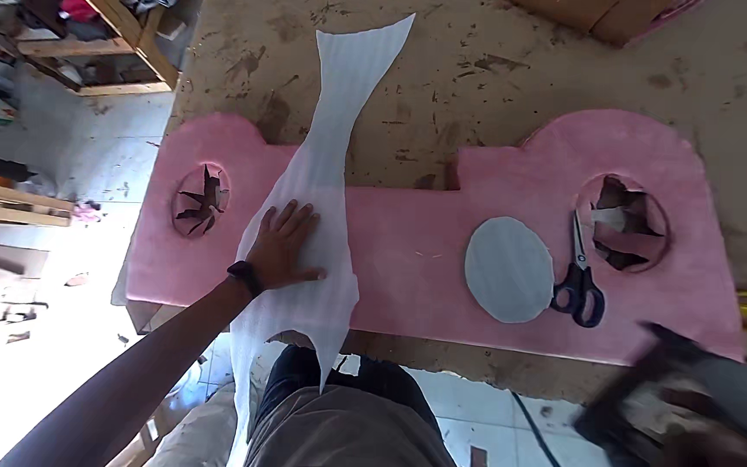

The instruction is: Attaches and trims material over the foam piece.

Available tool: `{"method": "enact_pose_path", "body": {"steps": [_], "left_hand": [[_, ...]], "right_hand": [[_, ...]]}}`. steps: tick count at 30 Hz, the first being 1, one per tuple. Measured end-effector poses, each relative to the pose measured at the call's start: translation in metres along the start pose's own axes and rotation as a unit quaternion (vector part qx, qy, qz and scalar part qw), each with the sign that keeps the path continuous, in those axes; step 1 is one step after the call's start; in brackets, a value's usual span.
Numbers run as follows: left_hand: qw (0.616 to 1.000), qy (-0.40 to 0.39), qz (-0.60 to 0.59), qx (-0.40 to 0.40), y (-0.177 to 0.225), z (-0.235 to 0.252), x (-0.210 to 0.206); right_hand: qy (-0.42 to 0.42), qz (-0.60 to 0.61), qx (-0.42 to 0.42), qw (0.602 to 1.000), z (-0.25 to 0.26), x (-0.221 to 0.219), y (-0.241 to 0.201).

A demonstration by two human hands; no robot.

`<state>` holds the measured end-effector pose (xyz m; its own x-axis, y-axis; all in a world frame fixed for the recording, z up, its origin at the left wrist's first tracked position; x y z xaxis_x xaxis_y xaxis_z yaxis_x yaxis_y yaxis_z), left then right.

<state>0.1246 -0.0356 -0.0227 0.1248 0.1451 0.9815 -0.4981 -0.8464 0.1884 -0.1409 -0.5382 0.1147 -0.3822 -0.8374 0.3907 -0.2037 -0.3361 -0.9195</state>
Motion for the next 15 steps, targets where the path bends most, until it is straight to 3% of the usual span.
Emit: {"method": "enact_pose_path", "body": {"steps": [4, 8, 11, 15], "left_hand": [[1.000, 0.002, -0.019, -0.006, -0.004, 0.002, -0.006], [0.998, -0.009, -0.059, -0.001, -0.011, 0.001, -0.011], [0.997, 0.000, -0.081, 0.004, -0.015, 0.001, -0.012], [0.995, -0.004, -0.098, 0.006, -0.016, 0.001, -0.011]], "right_hand": [[-0.096, -0.058, -0.007, 0.994, -0.002, -0.180, -0.088], [-0.176, -0.183, -0.018, 0.967, 0.025, -0.317, -0.113], [-0.209, -0.259, -0.018, 0.943, 0.043, -0.374, -0.116], [-0.223, -0.318, -0.036, 0.921, 0.058, -0.406, -0.113]]}}
Point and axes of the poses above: each hand's wrist, its own z-axis towards the middle knuckle, its own x-axis out of the back of the hand, y = z × x, the point moved 9 cm from there along z, towards the middle knuckle, and after that the axes turned 6 degrees about y, right-handed, at the moved point
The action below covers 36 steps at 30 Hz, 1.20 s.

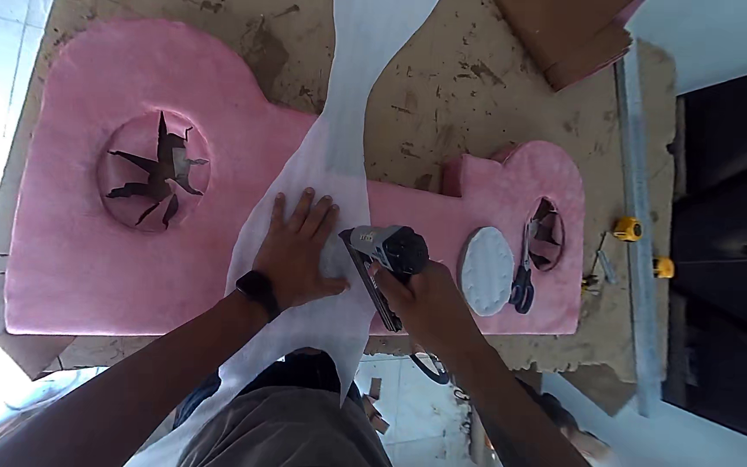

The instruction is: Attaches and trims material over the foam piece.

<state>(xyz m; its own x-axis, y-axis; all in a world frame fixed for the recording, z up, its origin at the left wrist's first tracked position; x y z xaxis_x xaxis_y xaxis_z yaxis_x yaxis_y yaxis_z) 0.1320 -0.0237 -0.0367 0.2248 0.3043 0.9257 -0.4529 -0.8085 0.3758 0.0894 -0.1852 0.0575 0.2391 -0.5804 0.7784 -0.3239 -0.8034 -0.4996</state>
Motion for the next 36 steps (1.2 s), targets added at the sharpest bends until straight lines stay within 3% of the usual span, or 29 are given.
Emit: {"method": "enact_pose_path", "body": {"steps": [7, 11, 20, 29, 36], "left_hand": [[1.000, -0.003, -0.016, 0.003, -0.002, 0.001, -0.003], [1.000, -0.002, -0.016, 0.007, -0.001, 0.001, 0.000], [0.987, 0.060, -0.026, 0.149, 0.009, -0.015, 0.002], [0.985, 0.031, -0.007, 0.167, 0.007, -0.011, -0.005], [0.985, 0.026, -0.001, 0.170, 0.007, -0.011, -0.005]], "right_hand": [[-0.020, -0.038, -0.019, 0.999, 0.012, -0.011, 0.004], [-0.036, 0.046, -0.018, 0.998, 0.007, -0.009, 0.020], [-0.050, 0.072, 0.016, 0.996, 0.004, 0.005, 0.033], [-0.077, -0.024, 0.040, 0.996, 0.010, -0.006, 0.021], [-0.093, -0.027, 0.048, 0.994, -0.008, -0.012, 0.029]]}}
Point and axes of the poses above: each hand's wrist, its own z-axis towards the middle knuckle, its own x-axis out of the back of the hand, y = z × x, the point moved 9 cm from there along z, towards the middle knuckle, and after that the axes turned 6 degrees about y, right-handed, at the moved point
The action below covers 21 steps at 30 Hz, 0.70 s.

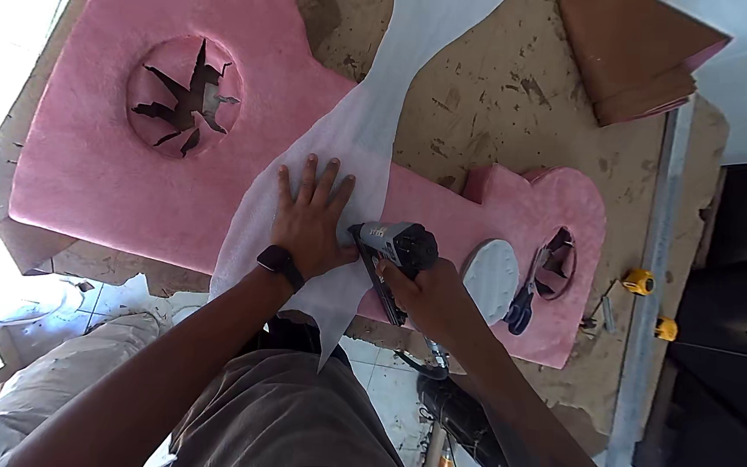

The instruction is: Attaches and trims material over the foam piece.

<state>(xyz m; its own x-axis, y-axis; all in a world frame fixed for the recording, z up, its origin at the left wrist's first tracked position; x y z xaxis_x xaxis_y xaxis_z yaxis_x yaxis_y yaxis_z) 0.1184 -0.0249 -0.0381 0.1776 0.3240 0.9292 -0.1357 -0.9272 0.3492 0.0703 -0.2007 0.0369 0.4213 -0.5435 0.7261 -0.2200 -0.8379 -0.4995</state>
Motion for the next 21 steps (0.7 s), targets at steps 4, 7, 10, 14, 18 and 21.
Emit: {"method": "enact_pose_path", "body": {"steps": [4, 7, 10, 14, 18, 21], "left_hand": [[0.999, 0.029, -0.021, 0.000, -0.002, -0.021, 0.011], [0.997, 0.063, -0.029, 0.026, -0.014, -0.067, 0.013], [0.996, 0.076, -0.017, 0.050, -0.021, -0.091, 0.002], [0.996, 0.067, -0.016, 0.049, -0.020, -0.091, -0.002], [0.996, 0.077, -0.011, 0.046, -0.021, -0.089, -0.001], [0.997, 0.064, -0.012, 0.045, -0.023, -0.093, -0.001]], "right_hand": [[0.002, -0.031, 0.010, 0.999, -0.002, 0.005, -0.008], [-0.010, -0.012, 0.010, 1.000, -0.011, 0.002, -0.004], [-0.008, -0.005, 0.017, 1.000, -0.023, -0.010, 0.000], [0.000, -0.020, 0.015, 1.000, -0.026, -0.011, 0.000], [-0.012, -0.009, 0.018, 1.000, -0.039, -0.018, -0.005], [-0.017, -0.030, 0.009, 0.999, -0.052, -0.034, -0.004]]}}
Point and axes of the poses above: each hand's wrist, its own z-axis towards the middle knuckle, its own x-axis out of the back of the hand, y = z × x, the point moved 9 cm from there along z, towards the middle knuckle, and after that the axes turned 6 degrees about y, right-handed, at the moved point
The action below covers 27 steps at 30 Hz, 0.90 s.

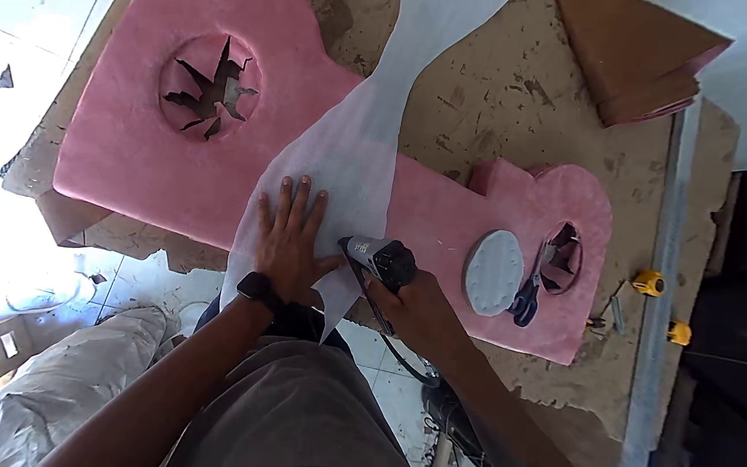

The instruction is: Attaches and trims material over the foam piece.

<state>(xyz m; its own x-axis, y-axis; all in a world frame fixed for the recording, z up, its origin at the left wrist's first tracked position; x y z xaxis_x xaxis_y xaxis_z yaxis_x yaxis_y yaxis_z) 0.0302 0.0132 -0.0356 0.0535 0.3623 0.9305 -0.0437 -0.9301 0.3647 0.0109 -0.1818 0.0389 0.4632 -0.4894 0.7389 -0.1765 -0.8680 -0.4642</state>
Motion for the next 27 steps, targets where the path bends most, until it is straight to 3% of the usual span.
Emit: {"method": "enact_pose_path", "body": {"steps": [12, 20, 27], "left_hand": [[0.999, -0.007, 0.030, -0.010, -0.054, -0.055, 0.013], [0.991, -0.042, 0.020, -0.129, -0.069, -0.085, 0.020], [0.990, -0.062, 0.012, -0.123, -0.079, -0.083, 0.026]], "right_hand": [[-0.014, -0.006, 0.004, 1.000, -0.015, -0.019, -0.016], [-0.016, -0.025, 0.031, 0.999, -0.015, -0.033, -0.038], [-0.019, -0.002, 0.024, 1.000, -0.004, -0.033, -0.059]]}}
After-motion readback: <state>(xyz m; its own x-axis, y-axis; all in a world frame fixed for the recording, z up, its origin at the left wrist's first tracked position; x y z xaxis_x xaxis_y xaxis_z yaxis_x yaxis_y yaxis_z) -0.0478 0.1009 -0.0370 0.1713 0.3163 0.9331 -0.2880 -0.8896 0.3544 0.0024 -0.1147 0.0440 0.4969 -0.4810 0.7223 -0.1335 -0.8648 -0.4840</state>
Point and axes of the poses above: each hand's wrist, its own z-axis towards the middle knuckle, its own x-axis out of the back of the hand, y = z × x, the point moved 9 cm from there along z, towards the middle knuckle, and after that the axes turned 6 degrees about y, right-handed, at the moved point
